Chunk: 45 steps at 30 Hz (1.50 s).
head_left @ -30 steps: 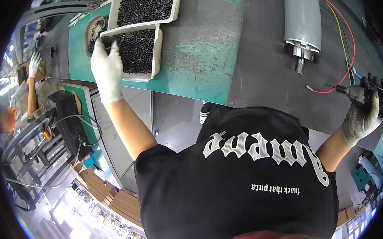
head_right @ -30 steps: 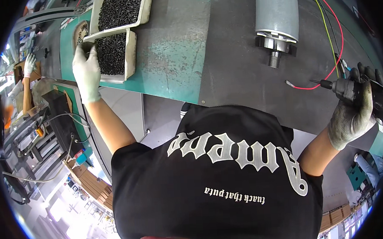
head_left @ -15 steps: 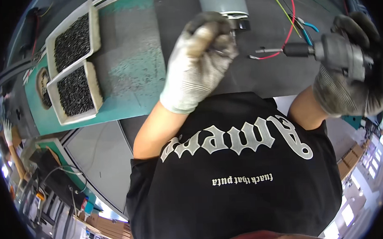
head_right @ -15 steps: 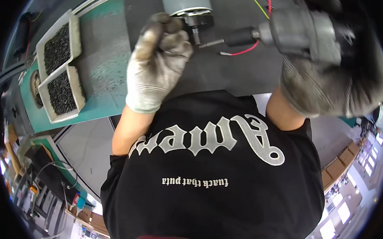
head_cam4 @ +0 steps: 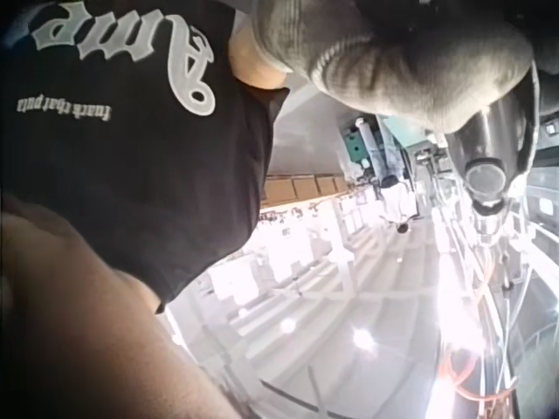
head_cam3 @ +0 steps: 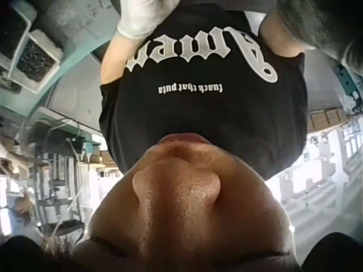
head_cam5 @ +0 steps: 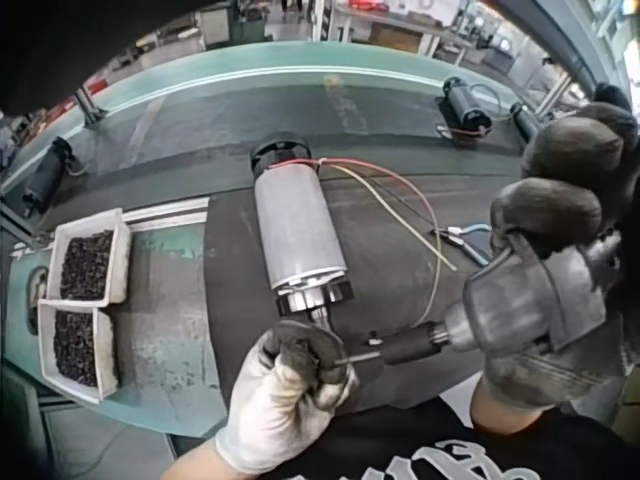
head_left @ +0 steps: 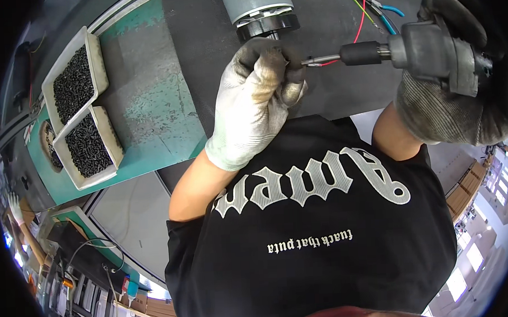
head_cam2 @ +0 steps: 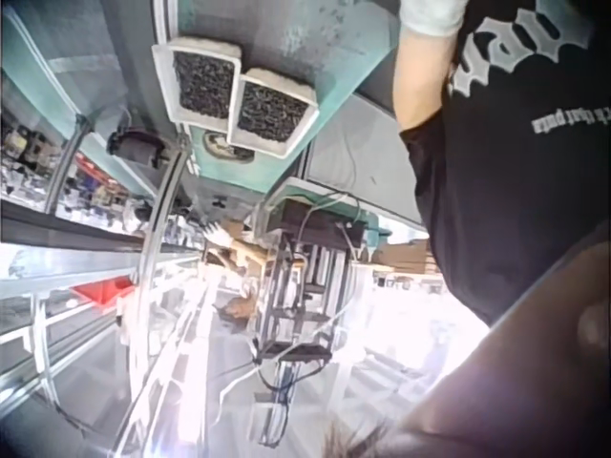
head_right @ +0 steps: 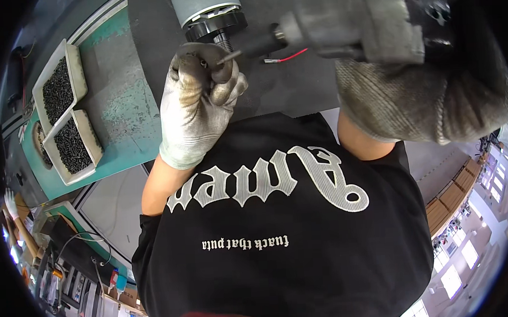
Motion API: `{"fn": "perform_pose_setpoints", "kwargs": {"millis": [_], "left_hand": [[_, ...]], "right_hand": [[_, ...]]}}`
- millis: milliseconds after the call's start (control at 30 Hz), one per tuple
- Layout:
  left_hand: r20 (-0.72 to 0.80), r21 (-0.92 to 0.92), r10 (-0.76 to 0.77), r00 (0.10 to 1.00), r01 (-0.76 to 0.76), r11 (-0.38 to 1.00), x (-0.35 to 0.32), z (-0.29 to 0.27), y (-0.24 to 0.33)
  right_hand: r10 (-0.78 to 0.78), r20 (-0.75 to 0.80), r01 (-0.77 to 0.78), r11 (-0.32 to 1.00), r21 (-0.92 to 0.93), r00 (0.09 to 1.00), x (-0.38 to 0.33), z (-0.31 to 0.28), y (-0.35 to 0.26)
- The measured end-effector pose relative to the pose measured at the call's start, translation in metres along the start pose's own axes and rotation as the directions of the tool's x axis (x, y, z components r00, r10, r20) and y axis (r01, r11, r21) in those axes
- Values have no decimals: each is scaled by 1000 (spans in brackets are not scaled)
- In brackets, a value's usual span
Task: Assembling cooling fans onto electric motors using a power screwdriver and pliers.
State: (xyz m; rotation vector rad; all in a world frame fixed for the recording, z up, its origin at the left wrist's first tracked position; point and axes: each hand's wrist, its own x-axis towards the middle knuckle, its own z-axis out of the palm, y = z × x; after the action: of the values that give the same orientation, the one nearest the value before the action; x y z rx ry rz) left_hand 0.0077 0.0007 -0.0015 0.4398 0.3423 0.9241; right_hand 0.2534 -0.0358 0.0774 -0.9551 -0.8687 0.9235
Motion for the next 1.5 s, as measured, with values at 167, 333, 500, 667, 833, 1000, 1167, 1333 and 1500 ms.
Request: {"fn": "perform_pose_setpoints", "kwargs": {"millis": [167, 333, 500, 667, 833, 1000, 1167, 1333, 1500], "left_hand": [[-6, 83, 41, 999, -40, 996, 2, 3, -2], [-18, 129, 58, 998, -55, 990, 2, 1, -2], [-49, 174, 26, 998, -18, 985, -1, -1, 2], [-24, 366, 36, 999, -24, 930, -3, 1, 8], [-86, 364, 33, 996, 1, 931, -8, -7, 3], [-73, 307, -56, 996, 76, 949, -12, 1, 8], [-82, 66, -47, 995, 53, 996, -4, -1, -1], [-161, 30, -61, 985, 66, 997, -6, -1, 2], [-111, 374, -36, 993, 75, 925, -7, 6, 9]], "right_hand": [[11, 18, -11, 999, 37, 1000, -5, 59, 22], [40, 48, -43, 997, 69, 998, 2, 42, 12], [70, 73, -77, 992, 99, 995, 2, 56, 17], [98, 95, -109, 987, 121, 991, -6, 66, 9], [121, 114, -137, 980, 145, 986, -7, 84, 16], [154, 163, -181, 968, 171, 975, 21, 34, 16], [168, 186, -204, 959, 195, 968, 9, 95, 12], [176, 204, -220, 950, 221, 963, 1, 96, 20], [187, 231, -243, 938, 246, 955, -8, 100, 6]]}}
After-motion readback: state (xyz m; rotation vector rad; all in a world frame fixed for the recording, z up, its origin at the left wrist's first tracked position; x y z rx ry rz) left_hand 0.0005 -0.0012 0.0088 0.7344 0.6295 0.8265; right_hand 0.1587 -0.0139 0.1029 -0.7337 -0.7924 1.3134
